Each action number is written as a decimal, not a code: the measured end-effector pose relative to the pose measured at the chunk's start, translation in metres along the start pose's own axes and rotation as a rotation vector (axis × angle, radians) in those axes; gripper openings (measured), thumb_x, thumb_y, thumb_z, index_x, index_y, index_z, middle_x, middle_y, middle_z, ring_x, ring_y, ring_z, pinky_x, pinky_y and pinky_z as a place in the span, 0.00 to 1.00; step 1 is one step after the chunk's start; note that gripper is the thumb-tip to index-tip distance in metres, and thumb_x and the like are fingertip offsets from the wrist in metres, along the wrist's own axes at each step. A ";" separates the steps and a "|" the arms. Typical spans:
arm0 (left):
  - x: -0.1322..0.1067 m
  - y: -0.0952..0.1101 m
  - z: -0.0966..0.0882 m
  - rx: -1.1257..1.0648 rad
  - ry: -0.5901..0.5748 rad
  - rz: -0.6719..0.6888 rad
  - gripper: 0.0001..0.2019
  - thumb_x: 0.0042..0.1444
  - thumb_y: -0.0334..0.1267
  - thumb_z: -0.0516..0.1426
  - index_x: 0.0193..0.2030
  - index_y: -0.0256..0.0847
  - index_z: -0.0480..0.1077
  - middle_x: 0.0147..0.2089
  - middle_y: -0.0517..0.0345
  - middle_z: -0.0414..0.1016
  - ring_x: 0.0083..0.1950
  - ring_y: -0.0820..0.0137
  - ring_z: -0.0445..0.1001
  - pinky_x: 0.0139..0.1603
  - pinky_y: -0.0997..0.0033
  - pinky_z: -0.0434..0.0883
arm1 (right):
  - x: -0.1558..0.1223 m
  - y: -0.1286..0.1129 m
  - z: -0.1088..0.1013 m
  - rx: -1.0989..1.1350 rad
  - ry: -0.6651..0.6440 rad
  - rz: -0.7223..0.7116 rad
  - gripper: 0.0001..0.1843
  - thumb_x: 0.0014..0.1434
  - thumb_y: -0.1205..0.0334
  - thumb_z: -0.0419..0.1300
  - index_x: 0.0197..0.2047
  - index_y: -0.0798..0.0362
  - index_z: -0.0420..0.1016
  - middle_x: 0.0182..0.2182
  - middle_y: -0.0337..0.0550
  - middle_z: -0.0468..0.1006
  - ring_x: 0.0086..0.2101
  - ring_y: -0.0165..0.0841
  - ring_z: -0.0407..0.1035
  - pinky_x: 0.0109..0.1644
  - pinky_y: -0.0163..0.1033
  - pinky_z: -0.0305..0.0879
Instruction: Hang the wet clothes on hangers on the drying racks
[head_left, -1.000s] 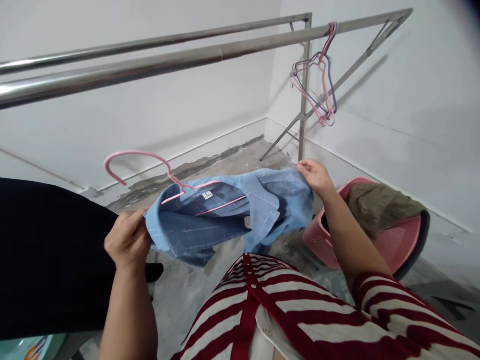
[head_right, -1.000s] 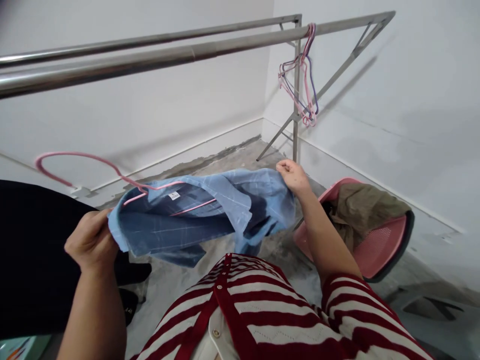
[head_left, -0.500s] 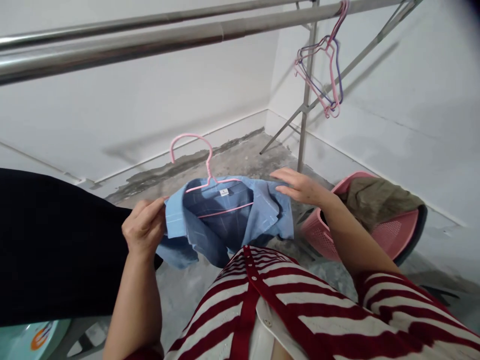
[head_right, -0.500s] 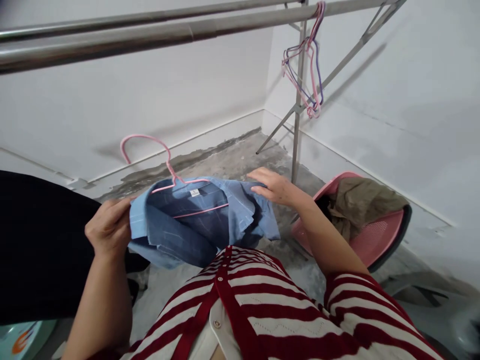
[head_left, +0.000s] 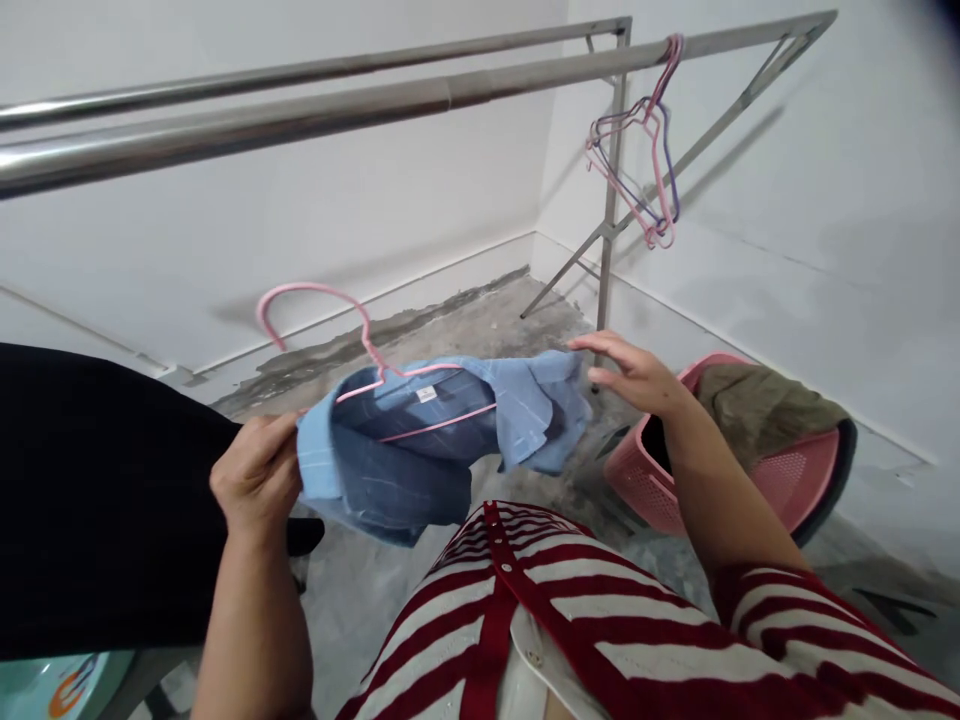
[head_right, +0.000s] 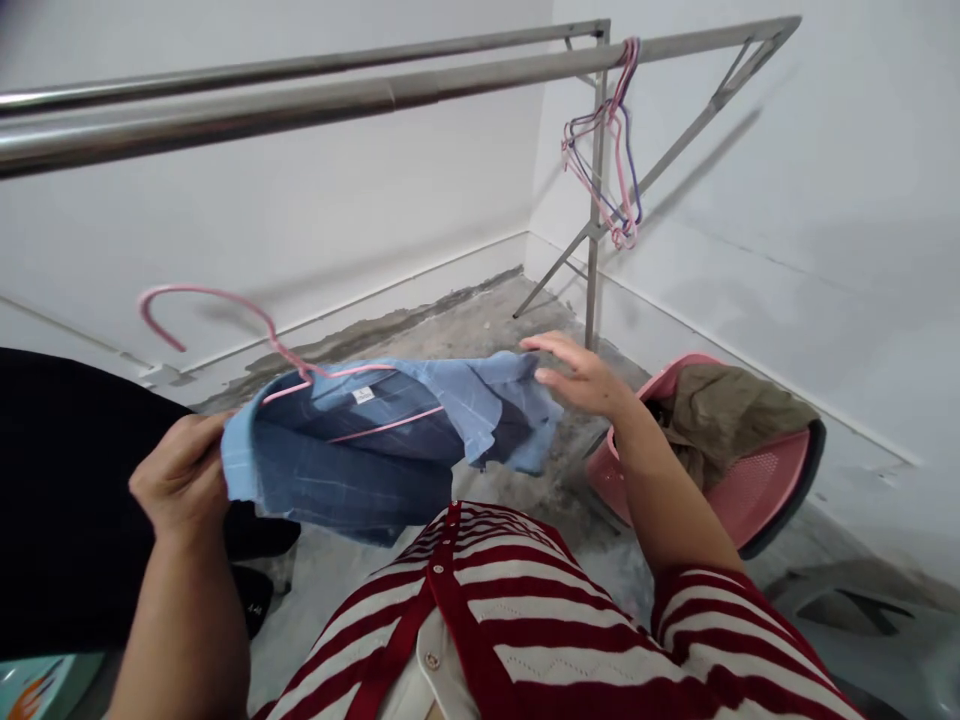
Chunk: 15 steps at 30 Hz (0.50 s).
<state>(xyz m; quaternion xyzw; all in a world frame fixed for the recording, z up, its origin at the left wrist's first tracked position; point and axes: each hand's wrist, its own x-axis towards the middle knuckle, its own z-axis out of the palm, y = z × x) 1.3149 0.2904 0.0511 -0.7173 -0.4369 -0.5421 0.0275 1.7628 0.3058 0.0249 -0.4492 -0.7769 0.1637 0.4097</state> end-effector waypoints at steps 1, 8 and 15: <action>0.000 0.000 0.004 0.013 -0.019 0.008 0.06 0.52 0.34 0.60 0.37 0.41 0.77 0.29 0.59 0.74 0.30 0.73 0.70 0.30 0.74 0.67 | 0.003 -0.009 0.003 -0.068 -0.046 -0.063 0.20 0.59 0.56 0.56 0.53 0.51 0.70 0.49 0.49 0.74 0.50 0.38 0.67 0.56 0.46 0.63; -0.004 -0.004 0.027 0.024 -0.154 0.080 0.08 0.56 0.36 0.56 0.38 0.41 0.77 0.31 0.55 0.76 0.30 0.73 0.72 0.31 0.73 0.69 | 0.022 -0.023 0.038 -0.221 -0.177 -0.221 0.14 0.60 0.64 0.48 0.38 0.53 0.75 0.31 0.46 0.76 0.33 0.33 0.70 0.37 0.37 0.65; -0.001 -0.008 0.024 0.025 -0.146 0.009 0.10 0.56 0.41 0.57 0.43 0.43 0.75 0.43 0.51 0.75 0.46 0.65 0.73 0.48 0.63 0.71 | 0.030 -0.029 0.031 -0.135 -0.174 -0.209 0.14 0.59 0.65 0.49 0.37 0.51 0.76 0.31 0.42 0.77 0.32 0.31 0.70 0.37 0.35 0.65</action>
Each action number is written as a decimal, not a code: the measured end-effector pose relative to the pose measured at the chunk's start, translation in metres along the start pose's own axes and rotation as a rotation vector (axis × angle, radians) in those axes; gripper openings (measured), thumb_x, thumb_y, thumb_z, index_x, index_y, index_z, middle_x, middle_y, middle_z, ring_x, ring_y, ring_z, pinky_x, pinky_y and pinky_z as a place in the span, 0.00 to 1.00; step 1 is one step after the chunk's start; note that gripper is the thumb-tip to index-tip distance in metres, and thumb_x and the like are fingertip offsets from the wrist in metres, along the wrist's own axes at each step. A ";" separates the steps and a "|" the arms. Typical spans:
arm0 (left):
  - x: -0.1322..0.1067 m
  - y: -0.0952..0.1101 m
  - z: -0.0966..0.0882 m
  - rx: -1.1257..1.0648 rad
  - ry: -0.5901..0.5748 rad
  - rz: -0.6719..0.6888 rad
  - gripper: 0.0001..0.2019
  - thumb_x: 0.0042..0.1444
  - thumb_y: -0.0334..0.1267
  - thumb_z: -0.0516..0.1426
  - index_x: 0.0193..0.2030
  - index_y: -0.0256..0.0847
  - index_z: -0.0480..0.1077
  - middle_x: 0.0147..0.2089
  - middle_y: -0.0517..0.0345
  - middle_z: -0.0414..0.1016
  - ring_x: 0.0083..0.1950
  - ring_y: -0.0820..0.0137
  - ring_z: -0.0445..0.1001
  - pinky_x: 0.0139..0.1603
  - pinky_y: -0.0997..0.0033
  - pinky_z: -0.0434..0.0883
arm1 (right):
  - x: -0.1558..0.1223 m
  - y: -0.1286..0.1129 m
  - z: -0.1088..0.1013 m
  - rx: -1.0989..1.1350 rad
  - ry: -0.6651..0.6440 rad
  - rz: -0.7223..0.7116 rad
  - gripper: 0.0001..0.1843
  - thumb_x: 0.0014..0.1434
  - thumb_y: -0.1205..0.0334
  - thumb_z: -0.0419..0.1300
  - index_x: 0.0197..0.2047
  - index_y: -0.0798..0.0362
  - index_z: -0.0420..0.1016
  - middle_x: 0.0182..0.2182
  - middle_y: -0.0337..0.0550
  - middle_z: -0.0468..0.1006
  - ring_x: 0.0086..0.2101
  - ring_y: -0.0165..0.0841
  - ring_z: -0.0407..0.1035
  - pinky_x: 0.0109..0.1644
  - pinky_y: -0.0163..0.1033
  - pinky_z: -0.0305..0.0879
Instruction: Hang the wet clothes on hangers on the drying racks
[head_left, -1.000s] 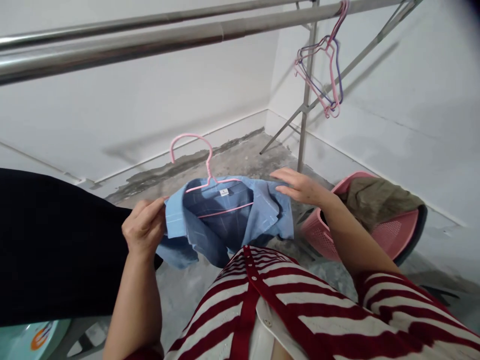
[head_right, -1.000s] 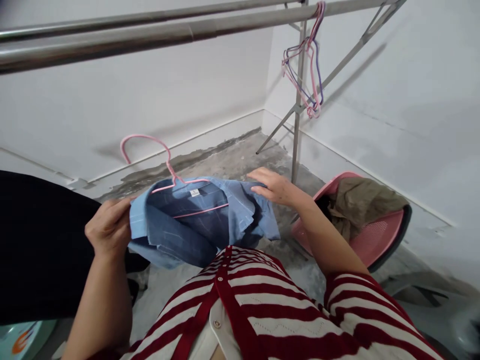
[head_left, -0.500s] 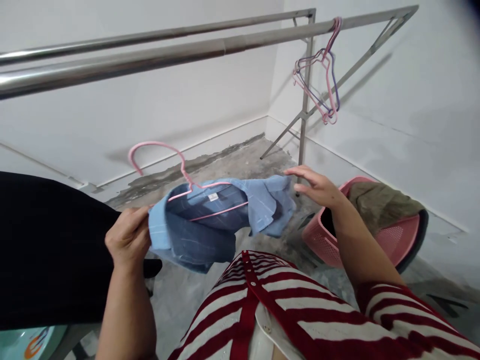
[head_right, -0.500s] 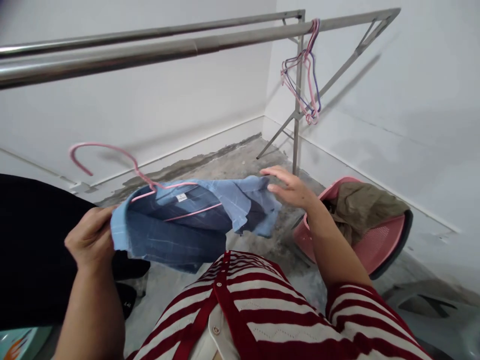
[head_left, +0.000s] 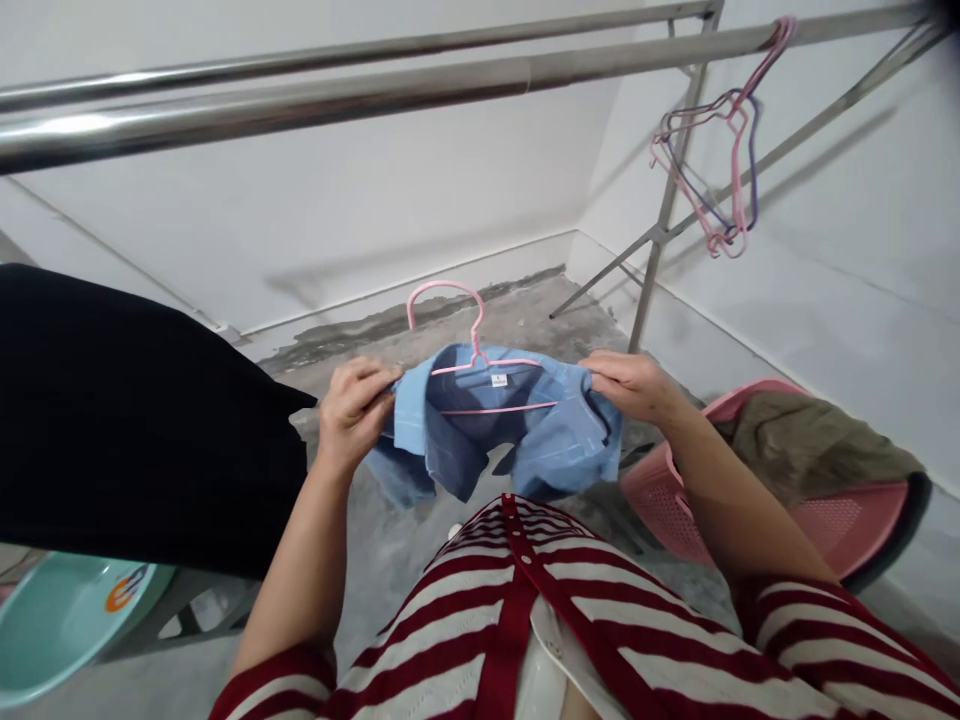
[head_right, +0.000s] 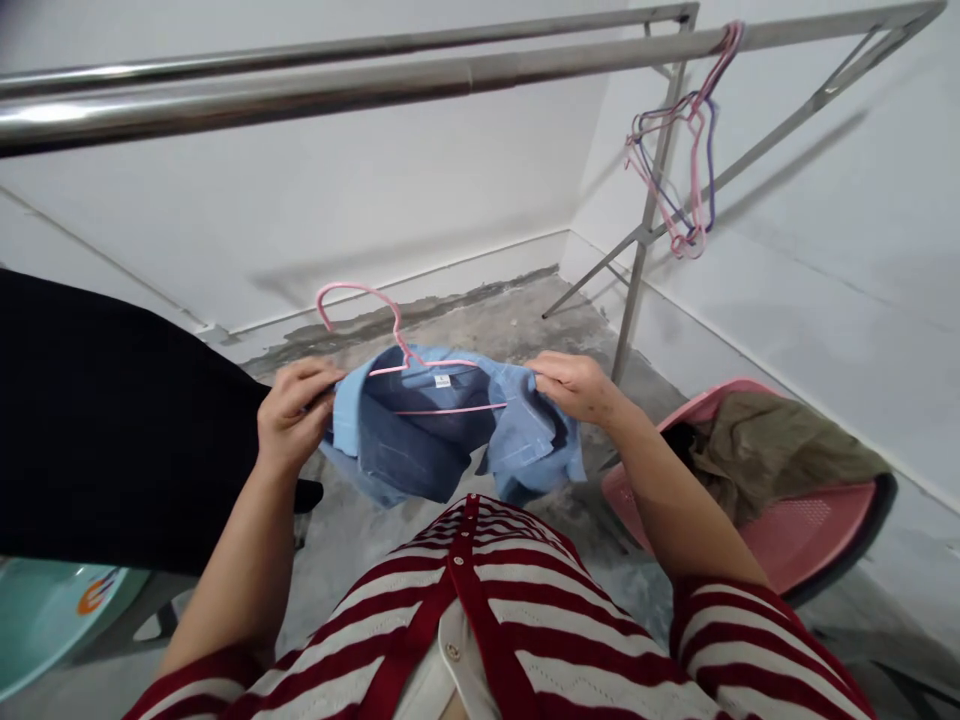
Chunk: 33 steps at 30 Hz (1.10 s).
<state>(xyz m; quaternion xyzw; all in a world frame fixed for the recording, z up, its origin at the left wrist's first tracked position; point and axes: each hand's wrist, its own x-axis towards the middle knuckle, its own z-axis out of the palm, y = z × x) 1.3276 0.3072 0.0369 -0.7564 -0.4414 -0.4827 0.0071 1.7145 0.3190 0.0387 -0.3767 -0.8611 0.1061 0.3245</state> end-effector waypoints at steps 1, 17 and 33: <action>0.001 0.003 -0.001 -0.003 0.033 -0.036 0.12 0.56 0.42 0.56 0.46 0.44 0.73 0.48 0.51 0.74 0.51 0.64 0.72 0.51 0.61 0.70 | 0.001 0.000 0.000 -0.018 0.007 0.011 0.14 0.59 0.65 0.49 0.36 0.50 0.76 0.30 0.42 0.77 0.32 0.32 0.70 0.37 0.35 0.65; -0.011 0.031 0.013 0.301 -0.453 -0.123 0.11 0.60 0.39 0.51 0.39 0.42 0.74 0.34 0.56 0.74 0.34 0.70 0.73 0.32 0.74 0.65 | -0.013 0.023 0.011 -0.151 -0.048 0.095 0.15 0.64 0.57 0.48 0.37 0.51 0.75 0.30 0.43 0.76 0.33 0.33 0.70 0.37 0.36 0.63; 0.006 0.032 0.047 -0.188 -0.212 -0.197 0.13 0.56 0.46 0.56 0.34 0.38 0.75 0.28 0.60 0.75 0.28 0.74 0.70 0.29 0.78 0.65 | -0.011 0.022 0.003 -0.131 0.219 -0.026 0.10 0.60 0.59 0.56 0.42 0.52 0.75 0.38 0.45 0.78 0.40 0.34 0.72 0.45 0.39 0.68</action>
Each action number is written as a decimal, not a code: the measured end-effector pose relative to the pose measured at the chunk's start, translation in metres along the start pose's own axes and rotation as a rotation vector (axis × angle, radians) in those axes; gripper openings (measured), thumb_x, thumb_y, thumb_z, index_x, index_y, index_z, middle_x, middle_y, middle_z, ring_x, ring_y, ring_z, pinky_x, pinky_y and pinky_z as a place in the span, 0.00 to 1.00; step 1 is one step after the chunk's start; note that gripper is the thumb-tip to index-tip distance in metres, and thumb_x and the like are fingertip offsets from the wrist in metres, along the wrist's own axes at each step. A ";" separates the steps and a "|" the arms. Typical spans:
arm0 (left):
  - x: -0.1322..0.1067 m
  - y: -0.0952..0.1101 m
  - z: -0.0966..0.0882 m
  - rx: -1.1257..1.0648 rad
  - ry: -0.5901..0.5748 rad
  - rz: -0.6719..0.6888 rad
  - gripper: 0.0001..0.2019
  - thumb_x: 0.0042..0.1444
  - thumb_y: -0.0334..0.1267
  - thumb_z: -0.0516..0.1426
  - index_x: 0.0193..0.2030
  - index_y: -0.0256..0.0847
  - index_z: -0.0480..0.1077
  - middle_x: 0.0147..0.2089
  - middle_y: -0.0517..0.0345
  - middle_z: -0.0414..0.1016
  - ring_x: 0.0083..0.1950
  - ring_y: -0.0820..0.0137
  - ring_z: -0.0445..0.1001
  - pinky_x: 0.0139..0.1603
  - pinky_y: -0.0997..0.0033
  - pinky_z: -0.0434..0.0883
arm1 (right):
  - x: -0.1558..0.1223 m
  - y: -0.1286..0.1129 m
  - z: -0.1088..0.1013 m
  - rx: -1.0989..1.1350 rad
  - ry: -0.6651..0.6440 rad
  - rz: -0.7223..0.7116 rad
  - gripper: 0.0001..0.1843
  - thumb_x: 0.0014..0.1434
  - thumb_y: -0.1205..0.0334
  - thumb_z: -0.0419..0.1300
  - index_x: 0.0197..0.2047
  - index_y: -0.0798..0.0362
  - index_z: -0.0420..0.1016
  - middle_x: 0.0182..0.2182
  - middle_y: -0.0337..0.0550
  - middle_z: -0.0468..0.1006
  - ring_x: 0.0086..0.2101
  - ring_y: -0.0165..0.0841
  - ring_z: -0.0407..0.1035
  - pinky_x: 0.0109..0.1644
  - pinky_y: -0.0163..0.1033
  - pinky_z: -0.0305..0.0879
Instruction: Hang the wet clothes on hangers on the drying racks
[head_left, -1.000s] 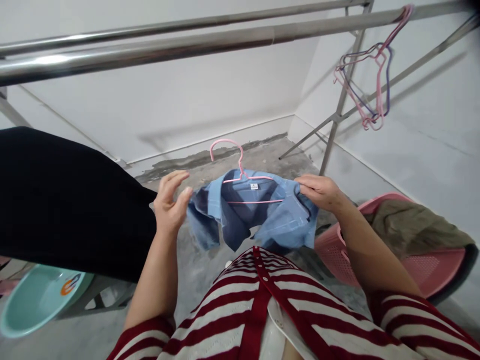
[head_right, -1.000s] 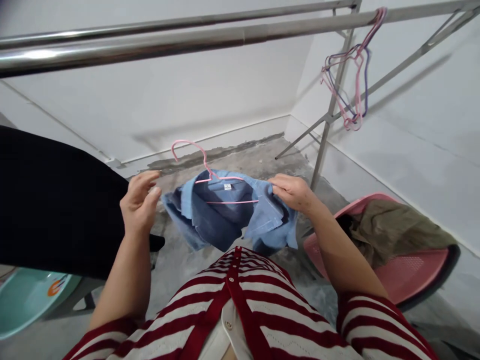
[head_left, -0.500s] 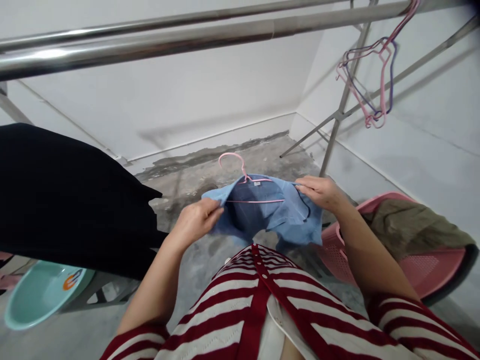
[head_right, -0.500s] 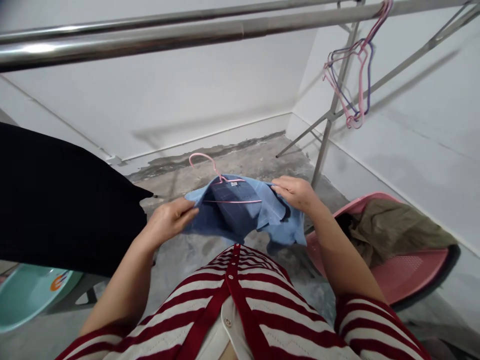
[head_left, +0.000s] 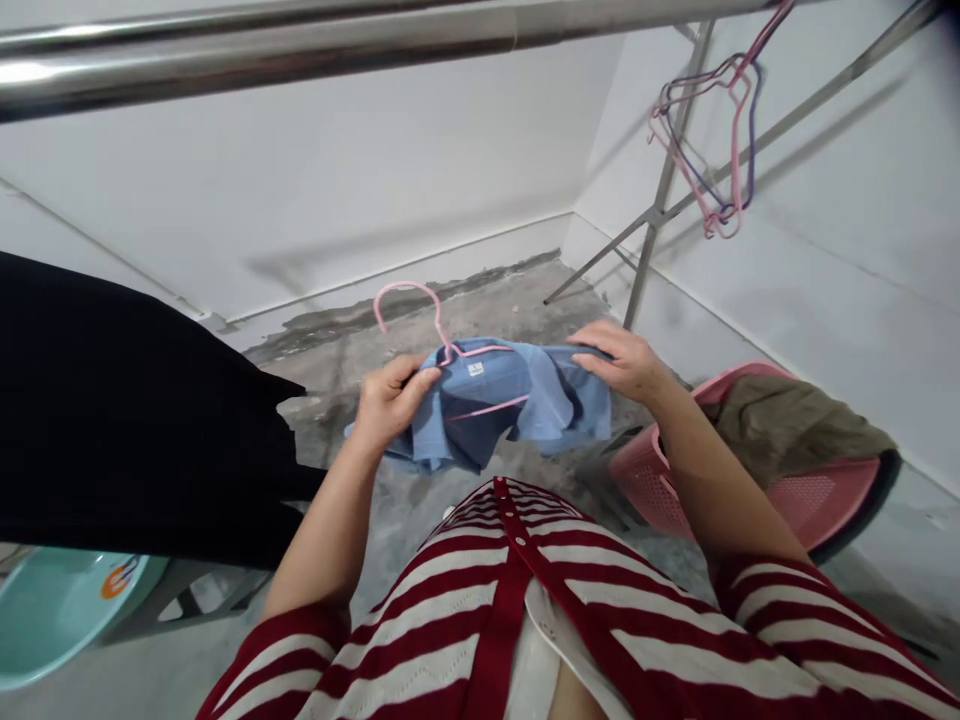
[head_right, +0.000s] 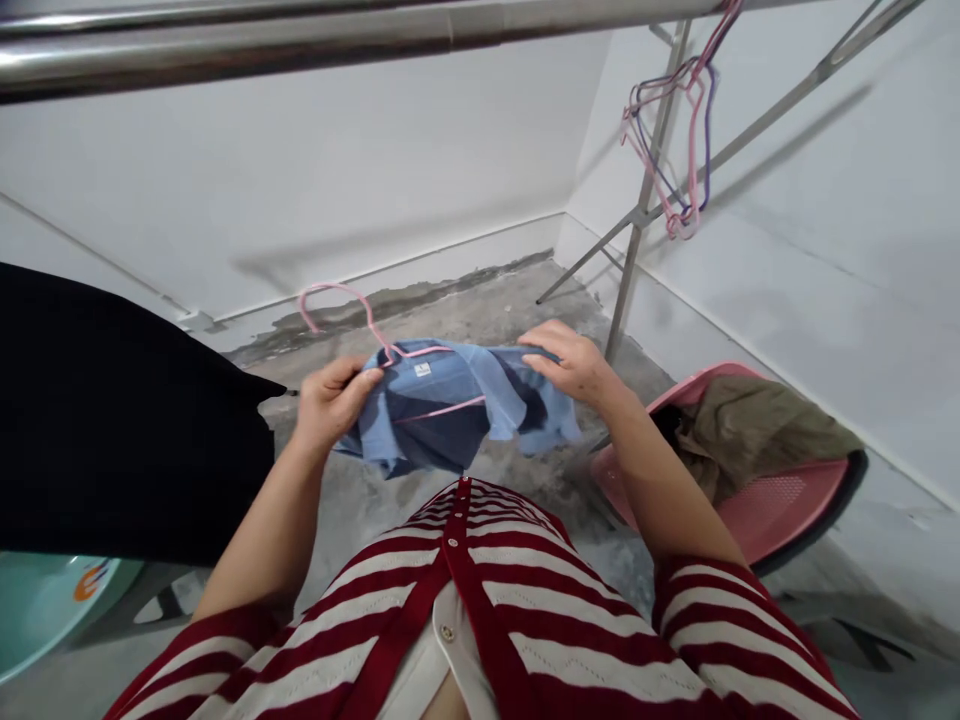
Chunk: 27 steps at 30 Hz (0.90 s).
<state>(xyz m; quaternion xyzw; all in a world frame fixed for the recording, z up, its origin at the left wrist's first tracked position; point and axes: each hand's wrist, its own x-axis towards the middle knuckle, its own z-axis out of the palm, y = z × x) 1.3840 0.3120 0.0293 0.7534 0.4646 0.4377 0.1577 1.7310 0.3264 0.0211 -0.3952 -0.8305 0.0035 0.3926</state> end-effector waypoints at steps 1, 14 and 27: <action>0.001 0.001 -0.004 0.015 0.053 0.003 0.13 0.56 0.46 0.57 0.33 0.38 0.75 0.27 0.61 0.74 0.27 0.75 0.70 0.29 0.78 0.65 | -0.004 0.000 0.001 -0.024 0.129 0.029 0.10 0.59 0.59 0.57 0.42 0.52 0.75 0.38 0.46 0.78 0.41 0.36 0.71 0.47 0.41 0.68; 0.006 0.006 -0.016 0.355 0.036 0.272 0.11 0.58 0.43 0.56 0.38 0.40 0.76 0.30 0.57 0.77 0.29 0.74 0.72 0.29 0.78 0.64 | -0.002 -0.050 0.038 0.146 0.375 0.467 0.12 0.57 0.63 0.55 0.43 0.50 0.77 0.40 0.42 0.80 0.42 0.37 0.74 0.49 0.43 0.71; -0.012 -0.014 -0.041 0.088 0.469 0.110 0.08 0.50 0.42 0.62 0.34 0.41 0.77 0.28 0.62 0.77 0.26 0.75 0.72 0.28 0.76 0.67 | -0.029 -0.002 0.027 0.322 0.353 0.393 0.36 0.46 0.56 0.67 0.58 0.49 0.64 0.54 0.49 0.71 0.52 0.41 0.67 0.48 0.43 0.69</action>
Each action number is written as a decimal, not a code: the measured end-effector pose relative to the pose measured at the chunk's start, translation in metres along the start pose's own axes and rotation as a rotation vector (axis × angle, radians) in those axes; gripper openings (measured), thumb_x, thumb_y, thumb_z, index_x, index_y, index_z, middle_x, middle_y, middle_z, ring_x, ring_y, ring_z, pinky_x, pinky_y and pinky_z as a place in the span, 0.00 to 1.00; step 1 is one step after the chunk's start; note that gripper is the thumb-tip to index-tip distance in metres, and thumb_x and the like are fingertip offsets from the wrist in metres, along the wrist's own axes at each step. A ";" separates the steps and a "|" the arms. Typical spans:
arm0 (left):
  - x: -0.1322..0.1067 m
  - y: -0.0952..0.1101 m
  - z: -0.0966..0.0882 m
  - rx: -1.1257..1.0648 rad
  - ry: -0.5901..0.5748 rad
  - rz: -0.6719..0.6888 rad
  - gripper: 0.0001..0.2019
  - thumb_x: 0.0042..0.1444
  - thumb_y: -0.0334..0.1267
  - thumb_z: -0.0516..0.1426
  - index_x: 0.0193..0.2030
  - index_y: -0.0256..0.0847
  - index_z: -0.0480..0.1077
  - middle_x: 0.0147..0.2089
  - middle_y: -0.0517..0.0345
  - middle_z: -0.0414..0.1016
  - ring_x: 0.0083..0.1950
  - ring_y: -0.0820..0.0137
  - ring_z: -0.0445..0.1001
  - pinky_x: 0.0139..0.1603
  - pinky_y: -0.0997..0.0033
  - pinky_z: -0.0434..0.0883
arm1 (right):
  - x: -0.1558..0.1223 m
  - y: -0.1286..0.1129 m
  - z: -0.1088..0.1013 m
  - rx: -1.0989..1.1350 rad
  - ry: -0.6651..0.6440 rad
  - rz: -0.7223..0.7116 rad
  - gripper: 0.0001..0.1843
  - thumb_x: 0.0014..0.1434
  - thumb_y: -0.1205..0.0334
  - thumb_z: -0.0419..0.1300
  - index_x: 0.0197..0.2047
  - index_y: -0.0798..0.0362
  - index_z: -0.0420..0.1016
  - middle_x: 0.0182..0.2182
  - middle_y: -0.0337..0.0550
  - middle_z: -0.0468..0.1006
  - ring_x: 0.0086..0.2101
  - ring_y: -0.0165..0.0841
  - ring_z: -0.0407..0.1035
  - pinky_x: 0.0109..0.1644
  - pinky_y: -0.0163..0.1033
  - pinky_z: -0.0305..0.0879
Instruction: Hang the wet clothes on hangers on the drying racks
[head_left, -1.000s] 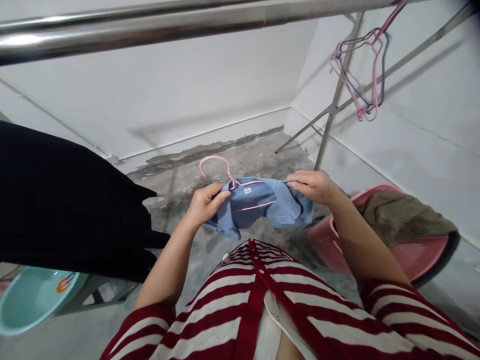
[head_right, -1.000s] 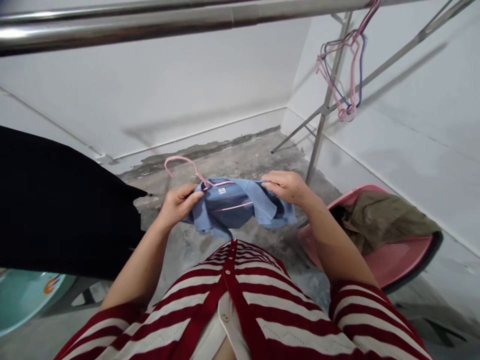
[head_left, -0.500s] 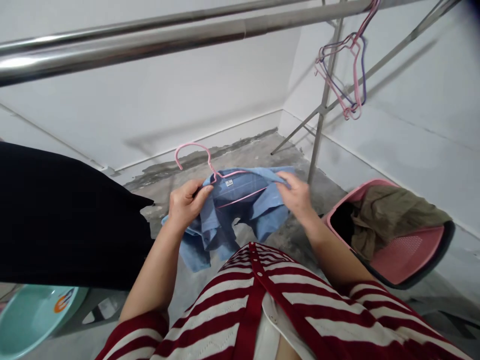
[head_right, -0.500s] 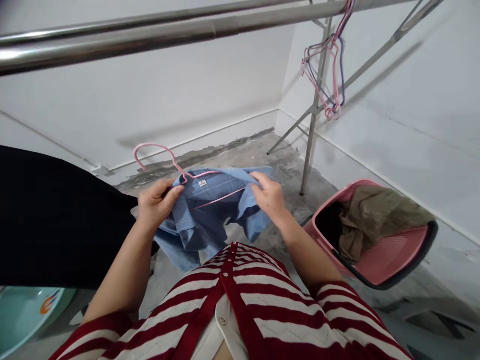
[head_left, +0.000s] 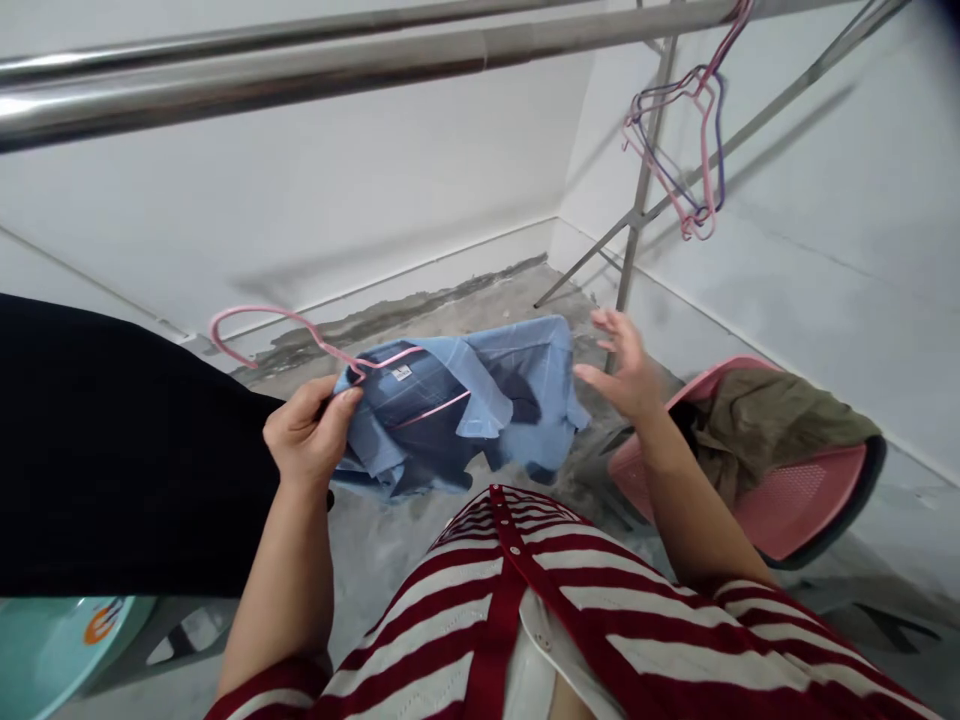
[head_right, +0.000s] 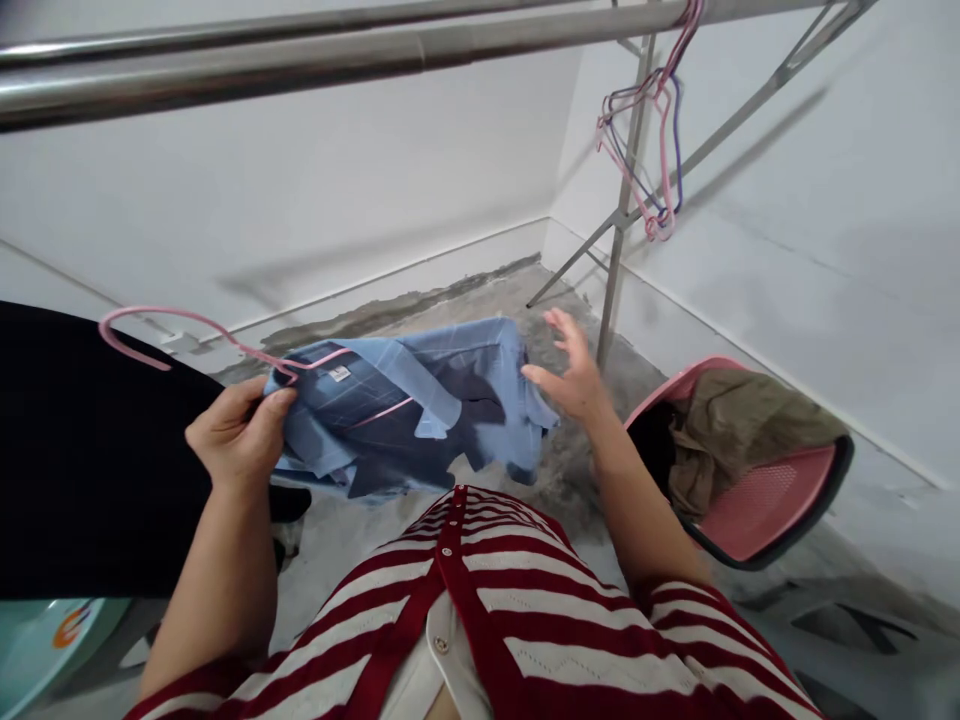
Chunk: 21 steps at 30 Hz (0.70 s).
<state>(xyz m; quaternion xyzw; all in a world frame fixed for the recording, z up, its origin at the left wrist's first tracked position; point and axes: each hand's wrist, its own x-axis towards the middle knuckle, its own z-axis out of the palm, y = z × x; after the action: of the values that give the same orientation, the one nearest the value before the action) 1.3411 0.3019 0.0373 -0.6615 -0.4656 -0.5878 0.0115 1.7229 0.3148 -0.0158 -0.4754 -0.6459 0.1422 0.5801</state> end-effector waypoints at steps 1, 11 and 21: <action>0.002 0.000 -0.001 -0.030 0.012 -0.021 0.08 0.49 0.41 0.63 0.34 0.41 0.77 0.28 0.61 0.77 0.27 0.74 0.72 0.28 0.75 0.68 | 0.005 0.007 0.001 -0.003 -0.046 0.049 0.31 0.46 0.55 0.66 0.54 0.51 0.68 0.50 0.48 0.74 0.50 0.41 0.68 0.46 0.43 0.69; 0.007 0.002 -0.013 -0.152 -0.094 -0.015 0.05 0.46 0.35 0.65 0.33 0.43 0.79 0.29 0.62 0.79 0.25 0.75 0.71 0.24 0.76 0.65 | 0.013 0.010 -0.042 0.026 -0.183 0.266 0.14 0.55 0.50 0.58 0.34 0.53 0.74 0.24 0.37 0.73 0.25 0.28 0.65 0.28 0.33 0.62; 0.003 0.020 0.017 -0.057 -0.286 0.069 0.07 0.53 0.41 0.61 0.33 0.40 0.77 0.27 0.60 0.76 0.27 0.75 0.71 0.28 0.77 0.67 | 0.031 -0.050 -0.012 -0.516 -0.535 -0.414 0.16 0.63 0.53 0.50 0.44 0.52 0.73 0.36 0.47 0.78 0.40 0.38 0.71 0.49 0.45 0.63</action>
<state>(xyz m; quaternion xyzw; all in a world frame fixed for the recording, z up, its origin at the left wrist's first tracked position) 1.3664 0.3025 0.0450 -0.7542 -0.4226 -0.4997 -0.0536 1.7147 0.3094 0.0436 -0.4116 -0.8700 -0.0254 0.2703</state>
